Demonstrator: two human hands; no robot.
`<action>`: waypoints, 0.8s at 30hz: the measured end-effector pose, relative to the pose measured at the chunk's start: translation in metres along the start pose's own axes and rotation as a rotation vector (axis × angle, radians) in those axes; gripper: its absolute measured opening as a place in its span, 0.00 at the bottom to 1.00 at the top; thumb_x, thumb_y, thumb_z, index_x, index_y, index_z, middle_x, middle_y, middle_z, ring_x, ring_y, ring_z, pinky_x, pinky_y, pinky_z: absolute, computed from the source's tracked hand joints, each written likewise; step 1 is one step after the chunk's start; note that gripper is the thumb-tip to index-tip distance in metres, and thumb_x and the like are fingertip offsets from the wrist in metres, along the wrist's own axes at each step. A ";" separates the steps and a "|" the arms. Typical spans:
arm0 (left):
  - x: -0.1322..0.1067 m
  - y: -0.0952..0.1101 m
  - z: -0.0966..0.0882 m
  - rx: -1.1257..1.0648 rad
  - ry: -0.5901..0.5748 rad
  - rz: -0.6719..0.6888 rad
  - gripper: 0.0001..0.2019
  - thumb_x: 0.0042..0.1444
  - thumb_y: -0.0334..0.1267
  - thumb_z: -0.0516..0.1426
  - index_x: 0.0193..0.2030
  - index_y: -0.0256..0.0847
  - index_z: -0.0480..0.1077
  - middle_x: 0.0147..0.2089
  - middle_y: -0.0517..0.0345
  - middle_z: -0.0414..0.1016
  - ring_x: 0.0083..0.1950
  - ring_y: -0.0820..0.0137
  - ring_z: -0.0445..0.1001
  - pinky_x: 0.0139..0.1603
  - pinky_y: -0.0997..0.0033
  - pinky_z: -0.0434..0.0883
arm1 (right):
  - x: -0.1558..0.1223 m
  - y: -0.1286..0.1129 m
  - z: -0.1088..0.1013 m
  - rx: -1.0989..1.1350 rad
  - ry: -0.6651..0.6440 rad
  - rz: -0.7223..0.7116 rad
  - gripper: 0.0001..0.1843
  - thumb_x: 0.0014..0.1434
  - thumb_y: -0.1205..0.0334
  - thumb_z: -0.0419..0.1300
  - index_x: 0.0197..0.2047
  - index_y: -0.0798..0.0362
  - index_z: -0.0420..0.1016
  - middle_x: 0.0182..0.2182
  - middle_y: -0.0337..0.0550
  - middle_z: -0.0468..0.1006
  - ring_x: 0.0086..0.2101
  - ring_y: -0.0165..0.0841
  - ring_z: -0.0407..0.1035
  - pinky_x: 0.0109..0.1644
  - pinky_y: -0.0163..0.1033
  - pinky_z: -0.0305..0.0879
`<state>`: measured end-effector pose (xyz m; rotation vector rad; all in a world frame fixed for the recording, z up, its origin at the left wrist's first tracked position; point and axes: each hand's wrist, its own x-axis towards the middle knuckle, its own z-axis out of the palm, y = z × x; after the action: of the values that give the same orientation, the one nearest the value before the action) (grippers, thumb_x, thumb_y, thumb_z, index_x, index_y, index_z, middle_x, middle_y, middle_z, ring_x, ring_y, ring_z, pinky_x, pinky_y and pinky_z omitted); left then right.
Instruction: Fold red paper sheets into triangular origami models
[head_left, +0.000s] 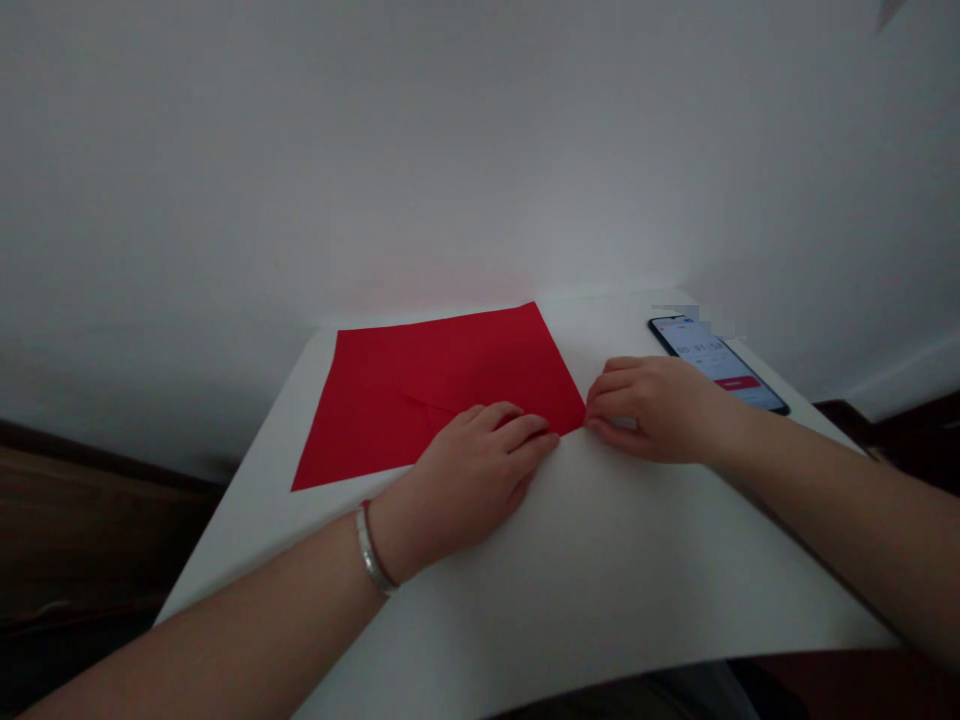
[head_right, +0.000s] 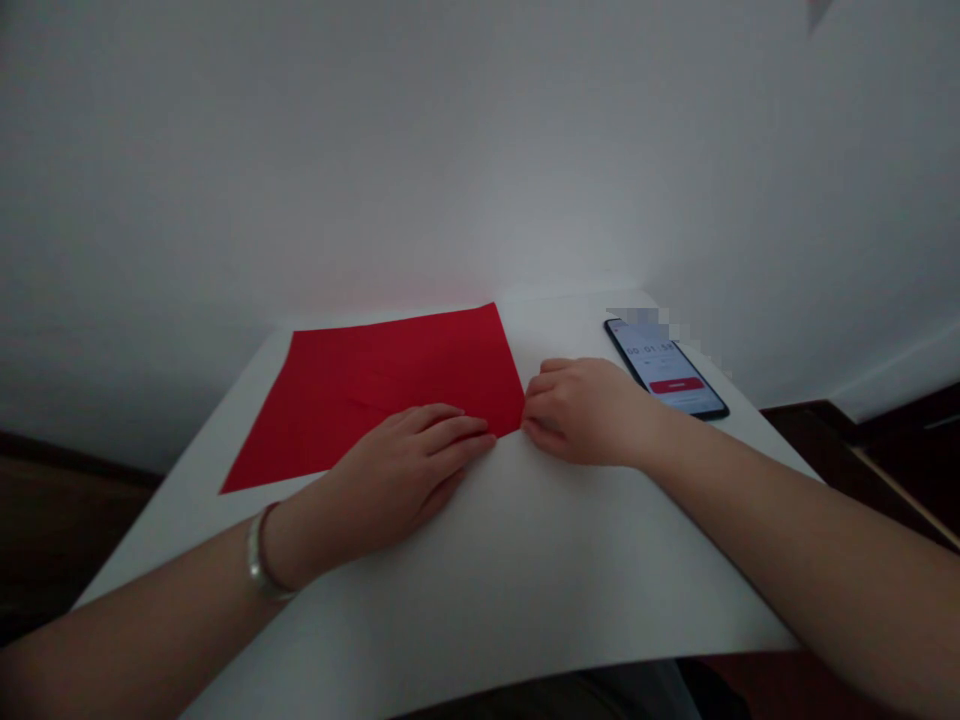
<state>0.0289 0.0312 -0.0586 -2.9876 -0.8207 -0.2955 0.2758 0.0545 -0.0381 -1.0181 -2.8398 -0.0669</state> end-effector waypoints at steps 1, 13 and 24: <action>0.000 0.000 0.000 0.002 0.005 0.002 0.18 0.64 0.34 0.49 0.60 0.40 0.65 0.58 0.52 0.71 0.56 0.60 0.66 0.57 0.51 0.66 | 0.001 -0.001 0.001 0.010 0.017 0.061 0.14 0.62 0.61 0.53 0.35 0.52 0.80 0.32 0.45 0.80 0.35 0.38 0.70 0.40 0.43 0.65; -0.001 0.001 -0.006 0.017 0.026 0.002 0.18 0.64 0.34 0.50 0.60 0.40 0.65 0.56 0.51 0.71 0.56 0.59 0.67 0.56 0.52 0.67 | 0.011 -0.026 0.005 0.359 0.019 0.487 0.07 0.54 0.60 0.60 0.35 0.52 0.76 0.33 0.44 0.76 0.32 0.34 0.68 0.35 0.39 0.64; -0.005 0.003 -0.008 0.054 0.052 -0.034 0.21 0.63 0.35 0.50 0.64 0.46 0.61 0.66 0.48 0.61 0.61 0.56 0.63 0.58 0.50 0.66 | 0.012 -0.022 0.012 0.769 0.050 0.615 0.04 0.53 0.60 0.59 0.28 0.50 0.71 0.25 0.39 0.78 0.27 0.32 0.71 0.30 0.38 0.65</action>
<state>0.0248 0.0258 -0.0521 -2.9060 -0.8603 -0.3448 0.2516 0.0463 -0.0488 -1.5322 -2.0452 0.9392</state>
